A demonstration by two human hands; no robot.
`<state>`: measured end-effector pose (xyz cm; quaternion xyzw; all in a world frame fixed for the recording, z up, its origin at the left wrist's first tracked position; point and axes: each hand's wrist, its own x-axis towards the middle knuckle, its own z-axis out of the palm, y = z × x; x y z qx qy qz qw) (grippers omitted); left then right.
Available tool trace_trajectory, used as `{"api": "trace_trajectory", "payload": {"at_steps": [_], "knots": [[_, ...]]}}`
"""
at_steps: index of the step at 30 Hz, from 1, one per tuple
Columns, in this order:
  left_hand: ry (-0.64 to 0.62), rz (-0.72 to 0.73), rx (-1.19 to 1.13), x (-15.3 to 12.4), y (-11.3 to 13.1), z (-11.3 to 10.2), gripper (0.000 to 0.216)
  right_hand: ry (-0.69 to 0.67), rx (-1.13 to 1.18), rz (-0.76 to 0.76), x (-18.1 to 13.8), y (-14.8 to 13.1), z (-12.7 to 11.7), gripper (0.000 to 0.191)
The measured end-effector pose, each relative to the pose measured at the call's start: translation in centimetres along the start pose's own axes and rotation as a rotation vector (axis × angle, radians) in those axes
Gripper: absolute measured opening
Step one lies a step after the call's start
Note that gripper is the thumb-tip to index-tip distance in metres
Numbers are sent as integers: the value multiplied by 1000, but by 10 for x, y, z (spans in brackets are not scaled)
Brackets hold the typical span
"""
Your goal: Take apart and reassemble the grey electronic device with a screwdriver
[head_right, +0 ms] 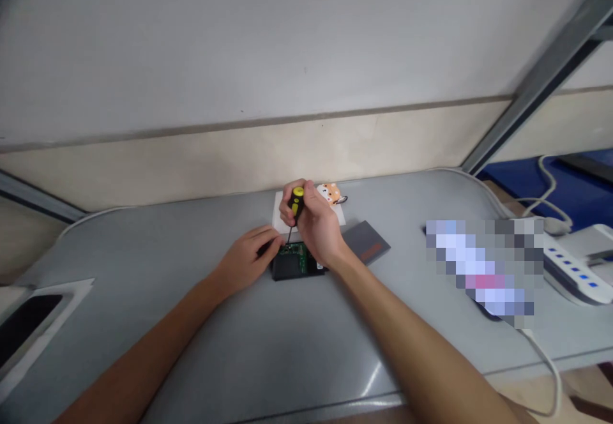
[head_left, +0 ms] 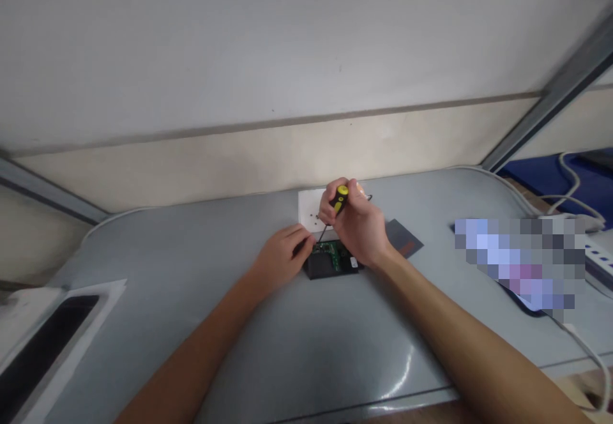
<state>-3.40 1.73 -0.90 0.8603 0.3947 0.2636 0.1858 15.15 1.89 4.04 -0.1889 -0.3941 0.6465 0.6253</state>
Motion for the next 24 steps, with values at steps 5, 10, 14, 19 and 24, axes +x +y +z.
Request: {"api": "trace_trajectory", "payload": {"at_steps": [5, 10, 14, 19, 24], "knots": [[4, -2, -16, 0, 0, 0, 29, -35, 52, 3, 1, 1, -1, 38], [-7, -1, -19, -1, 1, 0, 29, -28, 37, -10, 1, 0, -1, 38], [-7, -9, -21, 0, 0, 0, 30, -11, 4, -17, 0, 2, 0, 38], [-6, -4, -22, 0, 0, 0, 30, 8, -33, 13, -1, 1, 0, 39], [-7, -7, -5, 0, 1, 0, 29, 9, -7, -3, 0, 1, 0, 39]]}}
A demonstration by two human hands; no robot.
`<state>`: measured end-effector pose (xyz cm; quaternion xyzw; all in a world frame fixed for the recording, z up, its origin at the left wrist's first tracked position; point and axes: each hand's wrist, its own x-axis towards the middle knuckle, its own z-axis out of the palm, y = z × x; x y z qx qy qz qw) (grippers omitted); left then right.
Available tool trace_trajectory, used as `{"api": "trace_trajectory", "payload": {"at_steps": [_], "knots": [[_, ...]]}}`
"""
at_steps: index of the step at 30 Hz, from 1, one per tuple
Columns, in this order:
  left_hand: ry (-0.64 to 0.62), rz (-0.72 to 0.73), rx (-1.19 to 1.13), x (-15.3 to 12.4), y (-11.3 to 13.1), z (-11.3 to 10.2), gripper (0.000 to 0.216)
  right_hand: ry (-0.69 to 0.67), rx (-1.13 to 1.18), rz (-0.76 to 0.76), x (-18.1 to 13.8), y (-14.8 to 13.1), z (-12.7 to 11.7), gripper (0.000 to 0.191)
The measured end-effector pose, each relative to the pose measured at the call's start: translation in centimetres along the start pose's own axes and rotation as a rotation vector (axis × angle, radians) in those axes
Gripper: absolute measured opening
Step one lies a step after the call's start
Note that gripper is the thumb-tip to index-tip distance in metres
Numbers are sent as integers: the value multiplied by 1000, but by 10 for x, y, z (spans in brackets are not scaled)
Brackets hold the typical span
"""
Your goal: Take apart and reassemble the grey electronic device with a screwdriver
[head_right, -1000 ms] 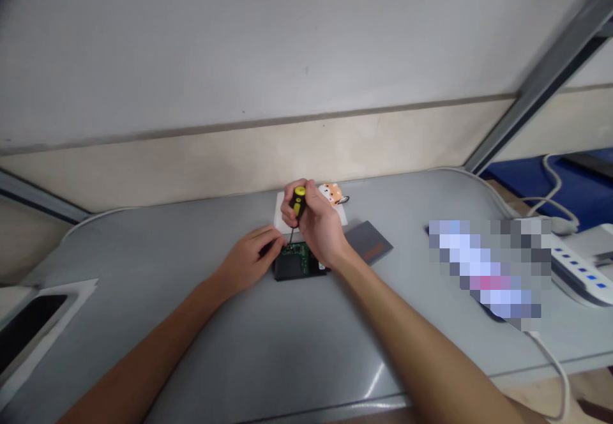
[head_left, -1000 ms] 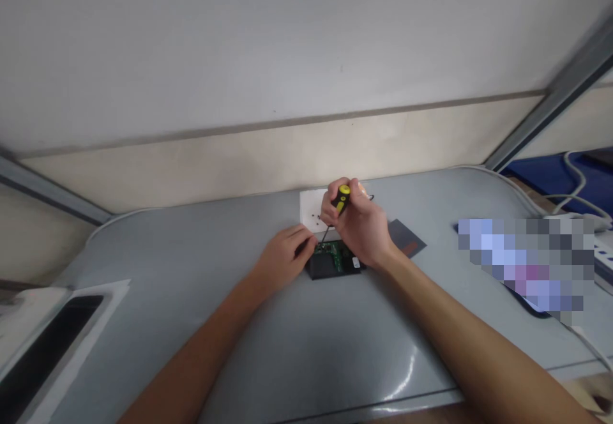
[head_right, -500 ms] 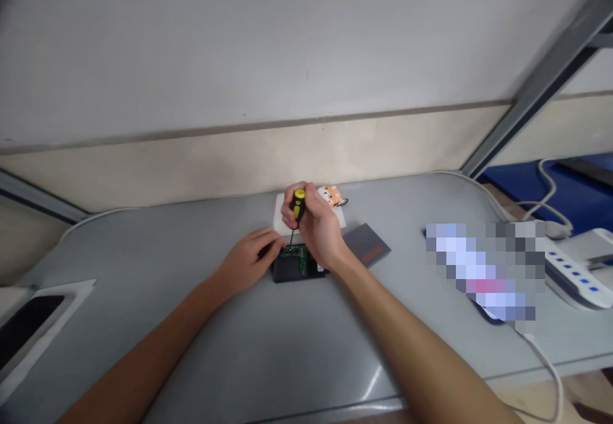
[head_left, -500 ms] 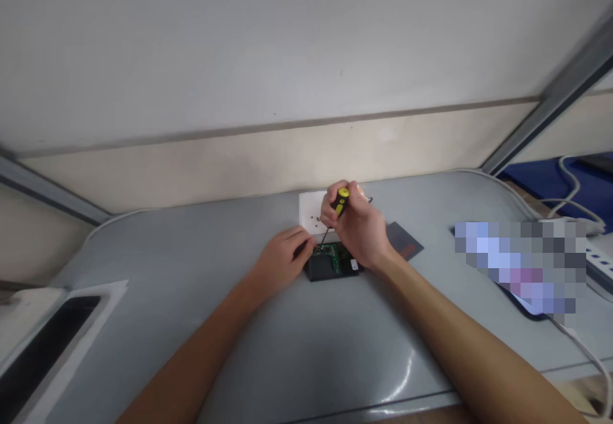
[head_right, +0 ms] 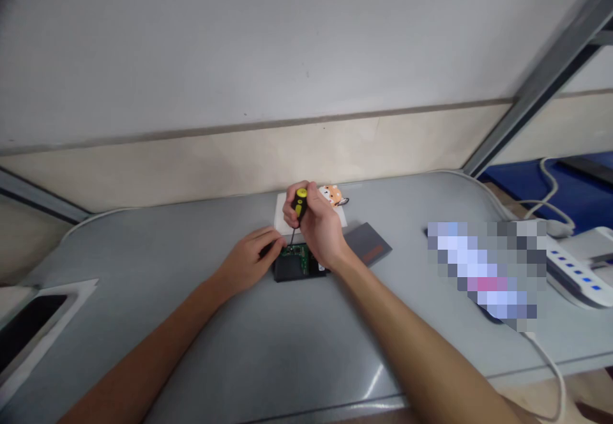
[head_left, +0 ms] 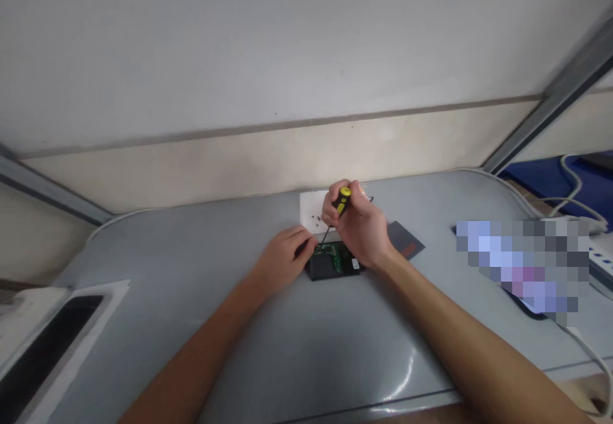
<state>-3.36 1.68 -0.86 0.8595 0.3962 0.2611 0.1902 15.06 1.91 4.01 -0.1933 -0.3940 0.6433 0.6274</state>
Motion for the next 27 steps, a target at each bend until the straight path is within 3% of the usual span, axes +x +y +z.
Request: {"api": "trace_trajectory", "payload": {"at_steps": [27], "knots": [[-4, -15, -1, 0, 1, -1, 31, 12, -8, -8, -1, -1, 0, 39]]}}
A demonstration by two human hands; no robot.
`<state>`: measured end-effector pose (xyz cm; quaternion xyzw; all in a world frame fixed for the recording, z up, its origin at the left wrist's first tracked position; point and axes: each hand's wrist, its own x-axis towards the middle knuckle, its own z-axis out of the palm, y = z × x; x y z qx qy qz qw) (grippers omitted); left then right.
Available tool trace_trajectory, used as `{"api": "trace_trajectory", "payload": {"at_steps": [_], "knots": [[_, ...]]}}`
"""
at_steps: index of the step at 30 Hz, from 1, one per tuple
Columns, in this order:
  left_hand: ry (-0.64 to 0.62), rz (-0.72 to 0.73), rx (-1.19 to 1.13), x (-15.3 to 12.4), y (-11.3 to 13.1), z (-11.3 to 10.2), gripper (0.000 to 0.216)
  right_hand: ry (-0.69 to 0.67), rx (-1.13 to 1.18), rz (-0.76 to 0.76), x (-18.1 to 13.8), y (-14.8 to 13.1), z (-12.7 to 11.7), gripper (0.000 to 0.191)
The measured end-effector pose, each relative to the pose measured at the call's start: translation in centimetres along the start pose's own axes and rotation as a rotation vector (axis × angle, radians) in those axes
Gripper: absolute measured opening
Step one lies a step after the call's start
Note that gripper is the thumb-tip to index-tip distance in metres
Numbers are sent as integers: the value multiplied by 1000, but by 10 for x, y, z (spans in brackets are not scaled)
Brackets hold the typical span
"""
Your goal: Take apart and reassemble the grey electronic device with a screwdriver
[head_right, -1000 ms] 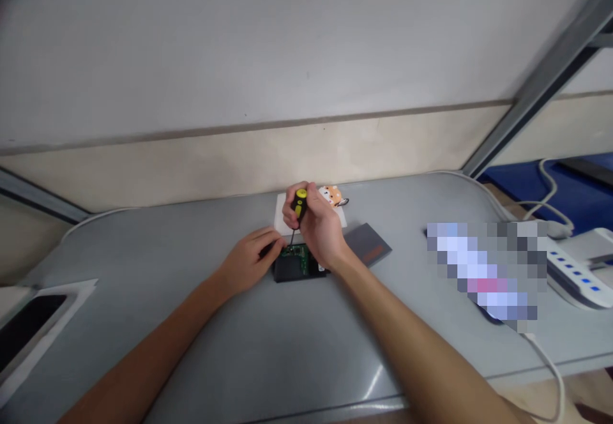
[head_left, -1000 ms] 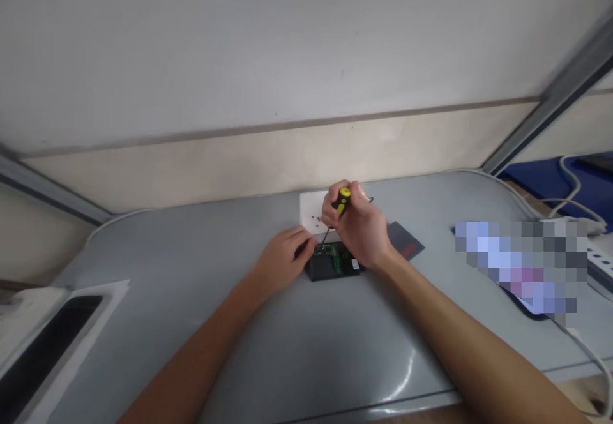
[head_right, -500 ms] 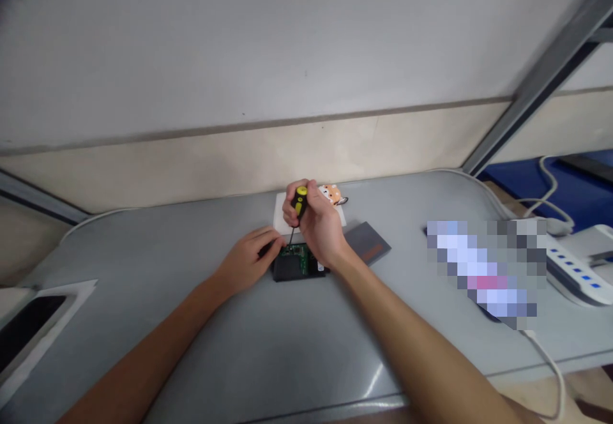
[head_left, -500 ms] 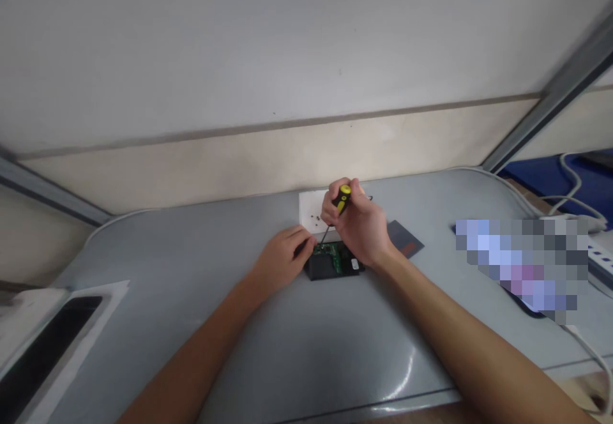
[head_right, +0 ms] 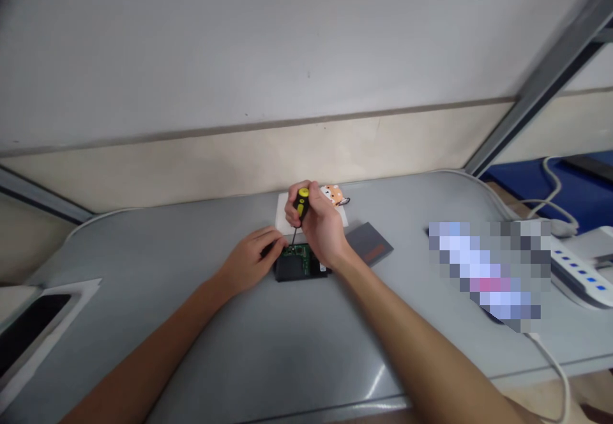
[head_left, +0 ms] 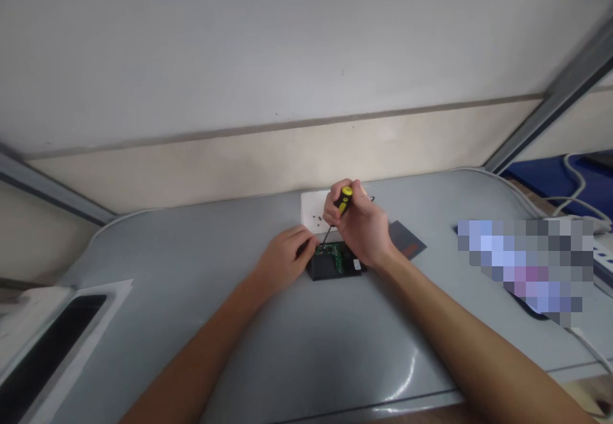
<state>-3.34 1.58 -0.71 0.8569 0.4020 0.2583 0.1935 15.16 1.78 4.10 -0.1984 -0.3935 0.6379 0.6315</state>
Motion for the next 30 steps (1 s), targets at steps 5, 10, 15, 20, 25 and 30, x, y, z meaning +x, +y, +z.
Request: {"api": "trace_trajectory", "payload": {"at_steps": [5, 10, 15, 20, 25, 30], "knots": [[5, 0, 3, 0, 0, 0, 30, 12, -41, 20, 0, 3, 0, 40], [12, 6, 11, -1, 3, -1, 29, 7, 10, 17, 1, -2, 0, 40], [19, 19, -31, -3, 7, -2, 13, 45, 17, 12, 1, -11, 1, 41], [67, 13, -100, -4, 6, -1, 14, 71, 22, 9, 1, -17, 1, 40], [160, -43, -52, -2, 11, -2, 14, 108, -13, -106, 10, -26, -14, 43], [126, -92, 100, 35, 20, -1, 13, 203, -178, -258, 21, -30, -36, 44]]}}
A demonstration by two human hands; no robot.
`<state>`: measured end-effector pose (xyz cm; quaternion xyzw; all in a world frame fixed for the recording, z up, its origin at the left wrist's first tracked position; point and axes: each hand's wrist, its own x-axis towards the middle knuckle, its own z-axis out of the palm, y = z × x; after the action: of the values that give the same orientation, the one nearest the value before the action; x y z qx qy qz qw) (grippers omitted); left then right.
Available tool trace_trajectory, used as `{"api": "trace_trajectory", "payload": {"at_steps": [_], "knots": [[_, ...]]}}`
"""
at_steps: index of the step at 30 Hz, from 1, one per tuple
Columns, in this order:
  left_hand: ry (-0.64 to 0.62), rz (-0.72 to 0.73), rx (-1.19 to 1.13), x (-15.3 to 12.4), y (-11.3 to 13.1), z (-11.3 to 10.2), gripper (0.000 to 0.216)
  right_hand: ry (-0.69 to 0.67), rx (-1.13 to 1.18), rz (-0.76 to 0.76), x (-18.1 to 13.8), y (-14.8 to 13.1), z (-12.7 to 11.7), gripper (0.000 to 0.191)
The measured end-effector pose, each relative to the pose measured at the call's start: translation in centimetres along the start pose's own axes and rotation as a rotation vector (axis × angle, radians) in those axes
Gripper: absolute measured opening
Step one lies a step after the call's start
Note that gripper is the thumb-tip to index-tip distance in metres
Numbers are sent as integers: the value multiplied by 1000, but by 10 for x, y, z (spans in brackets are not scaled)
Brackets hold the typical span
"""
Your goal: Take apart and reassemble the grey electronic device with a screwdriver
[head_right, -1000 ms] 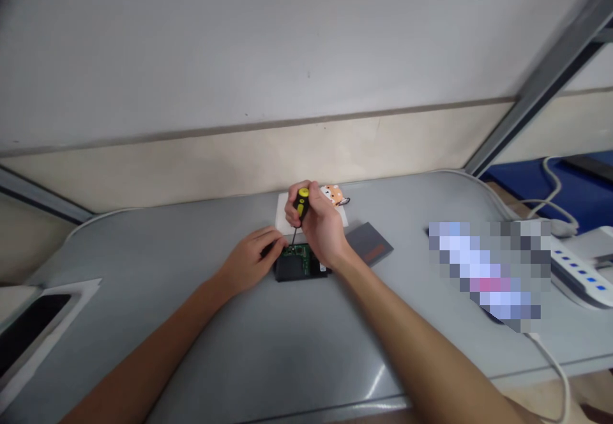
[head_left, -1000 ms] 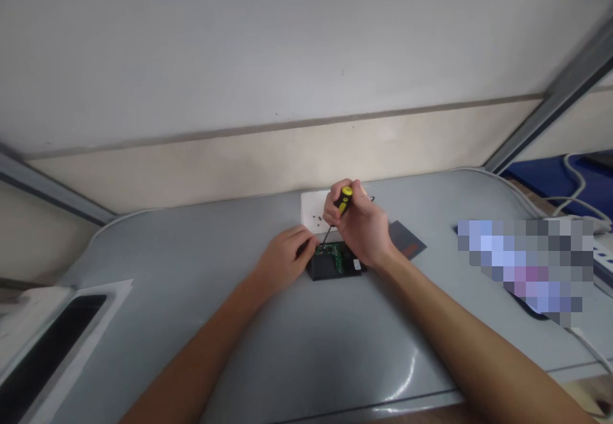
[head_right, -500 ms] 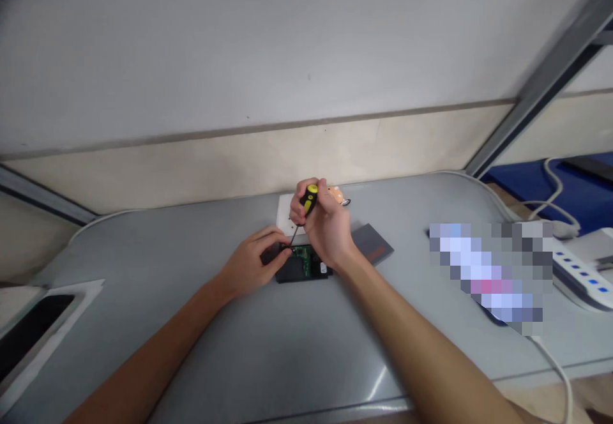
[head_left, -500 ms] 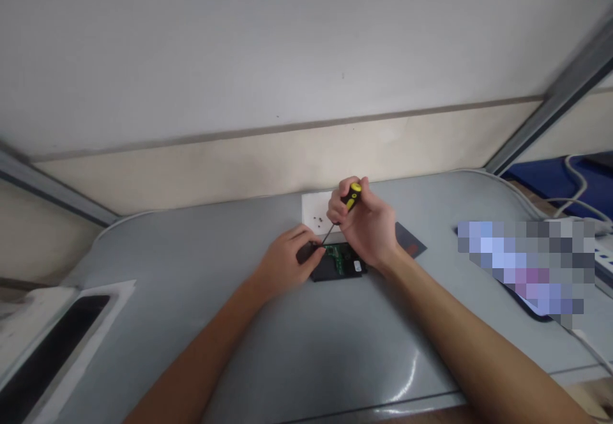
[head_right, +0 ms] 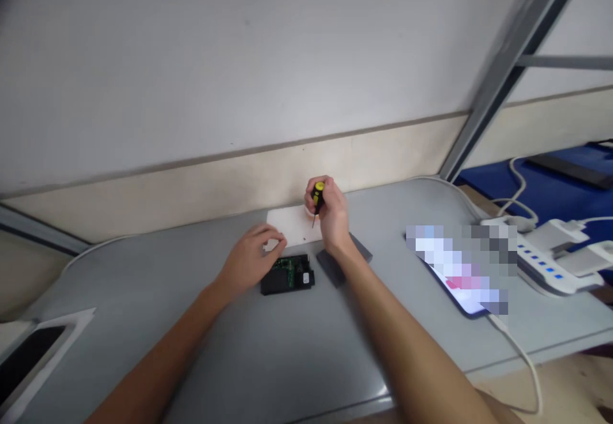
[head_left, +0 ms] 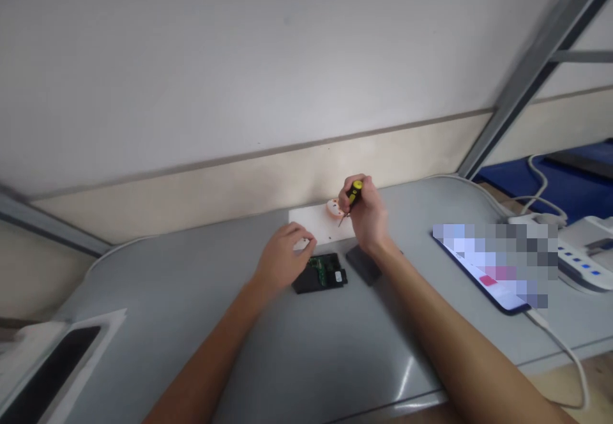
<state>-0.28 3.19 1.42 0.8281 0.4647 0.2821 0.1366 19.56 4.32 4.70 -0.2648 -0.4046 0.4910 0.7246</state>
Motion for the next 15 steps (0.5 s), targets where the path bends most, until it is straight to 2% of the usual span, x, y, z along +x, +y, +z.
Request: {"api": "trace_trajectory", "payload": {"at_steps": [3, 8, 12, 15], "knots": [[-139, 84, 79, 30, 2, 8, 14, 12, -13, -40, 4, 2, -6, 44], [-210, 175, 98, 59, -5, 23, 19, -2, 13, -25, 5, 2, -8, 43], [-238, 180, 74, 57, -8, 20, 21, 3, -19, -23, 7, 3, -11, 45], [-232, 120, 52, 36, -5, 9, 26, 13, -69, -62, 8, -1, -13, 45]]}}
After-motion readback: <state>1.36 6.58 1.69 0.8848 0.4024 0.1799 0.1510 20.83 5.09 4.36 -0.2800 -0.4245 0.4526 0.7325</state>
